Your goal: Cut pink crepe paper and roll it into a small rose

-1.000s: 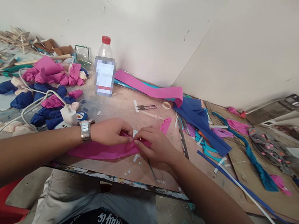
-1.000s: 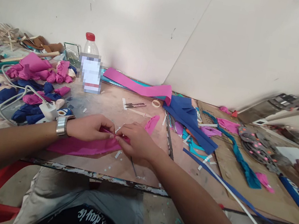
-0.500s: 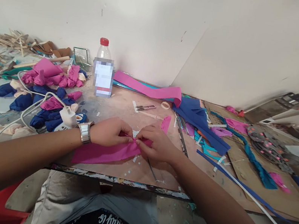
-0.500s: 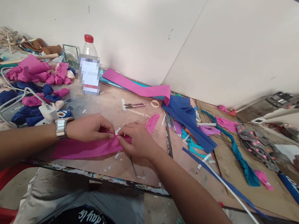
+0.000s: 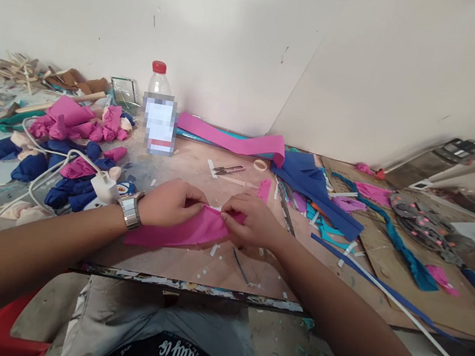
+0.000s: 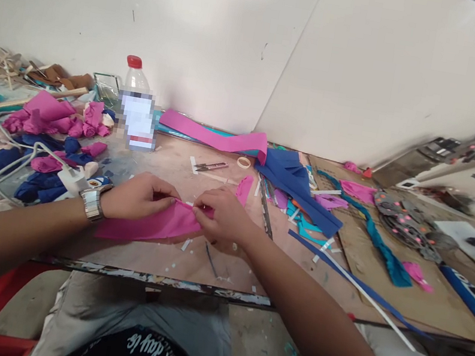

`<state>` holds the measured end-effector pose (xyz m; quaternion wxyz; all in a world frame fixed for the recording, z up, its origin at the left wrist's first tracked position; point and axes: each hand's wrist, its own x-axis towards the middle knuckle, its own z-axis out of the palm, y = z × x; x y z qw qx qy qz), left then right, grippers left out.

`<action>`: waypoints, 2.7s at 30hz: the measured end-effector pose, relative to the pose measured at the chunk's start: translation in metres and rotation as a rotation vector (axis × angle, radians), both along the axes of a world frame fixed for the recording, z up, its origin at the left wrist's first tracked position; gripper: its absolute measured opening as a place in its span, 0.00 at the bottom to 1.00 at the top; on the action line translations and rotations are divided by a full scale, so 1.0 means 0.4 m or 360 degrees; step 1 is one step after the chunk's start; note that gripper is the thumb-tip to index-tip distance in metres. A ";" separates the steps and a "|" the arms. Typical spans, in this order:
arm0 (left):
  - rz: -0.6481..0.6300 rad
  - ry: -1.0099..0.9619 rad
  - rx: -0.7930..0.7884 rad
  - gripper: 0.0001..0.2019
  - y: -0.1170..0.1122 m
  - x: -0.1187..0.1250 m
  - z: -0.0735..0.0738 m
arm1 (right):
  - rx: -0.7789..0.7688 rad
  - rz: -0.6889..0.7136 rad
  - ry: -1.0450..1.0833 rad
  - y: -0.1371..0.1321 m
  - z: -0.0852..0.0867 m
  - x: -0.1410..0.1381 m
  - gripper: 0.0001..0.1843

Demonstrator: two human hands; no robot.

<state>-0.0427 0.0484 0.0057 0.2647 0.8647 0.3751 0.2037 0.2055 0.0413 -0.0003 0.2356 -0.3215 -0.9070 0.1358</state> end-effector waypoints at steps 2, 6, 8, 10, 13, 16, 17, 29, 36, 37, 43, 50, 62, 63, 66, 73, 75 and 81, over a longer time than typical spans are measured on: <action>0.0048 0.0060 0.0106 0.14 -0.001 0.002 -0.002 | -0.0009 -0.0039 -0.0007 0.004 -0.002 0.000 0.07; 0.0098 0.0198 0.0315 0.15 -0.002 0.003 -0.013 | 0.0016 -0.0114 -0.0018 0.010 -0.006 0.002 0.07; 0.0103 0.0241 0.0371 0.16 -0.003 0.002 -0.017 | 0.0020 -0.0119 -0.0012 0.012 -0.007 0.004 0.07; 0.0100 0.0255 0.0397 0.16 -0.006 0.001 -0.016 | 0.0025 -0.0105 -0.0005 0.012 -0.007 0.004 0.07; 0.0067 0.0171 0.0331 0.15 -0.009 0.001 -0.006 | 0.0054 -0.0047 -0.0019 0.007 -0.006 0.001 0.07; 0.0006 0.0095 0.0132 0.15 -0.009 0.002 0.003 | 0.0070 0.0026 -0.0067 0.000 -0.005 -0.004 0.08; -0.0010 0.0096 0.0068 0.14 -0.007 0.002 0.004 | 0.0072 0.0040 -0.0083 -0.002 -0.005 -0.006 0.08; -0.0131 0.0092 -0.0158 0.14 -0.001 0.007 -0.010 | 0.0105 0.0011 -0.0200 0.009 -0.020 -0.007 0.09; -0.0206 0.0024 -0.0251 0.13 0.006 0.006 -0.019 | 0.0133 0.0083 -0.0113 -0.014 0.002 -0.020 0.08; -0.0208 0.0006 -0.0268 0.14 0.007 0.005 -0.020 | 0.0142 0.0085 -0.0099 -0.015 0.003 -0.020 0.08; -0.0205 -0.0070 -0.0196 0.14 -0.002 0.009 -0.023 | 0.0133 0.0094 -0.0038 -0.016 -0.001 -0.025 0.07; -0.0228 0.0219 0.0280 0.12 -0.029 0.023 -0.018 | 0.0046 0.0093 0.0001 -0.024 -0.002 -0.032 0.06; -0.0298 0.0099 -0.0118 0.18 -0.008 0.009 -0.008 | 0.0011 0.0111 -0.0039 -0.022 0.000 -0.027 0.07; -0.0302 0.0088 -0.0149 0.18 -0.007 0.008 -0.009 | 0.0018 0.0108 -0.0043 -0.022 0.000 -0.028 0.07; -0.0321 0.0047 -0.0219 0.17 -0.007 0.008 -0.009 | 0.0029 0.0110 -0.0045 -0.022 0.000 -0.028 0.06; -0.0331 0.0071 -0.0225 0.18 -0.007 0.009 -0.010 | 0.0045 0.0097 0.0032 -0.023 -0.007 -0.029 0.08; -0.0347 0.0051 -0.0218 0.17 -0.006 0.009 -0.010 | 0.0041 0.0096 0.0041 -0.023 -0.011 -0.029 0.07; -0.0321 -0.0023 -0.0381 0.14 -0.002 0.009 -0.010 | 0.0173 0.0072 0.0118 -0.020 -0.019 -0.029 0.07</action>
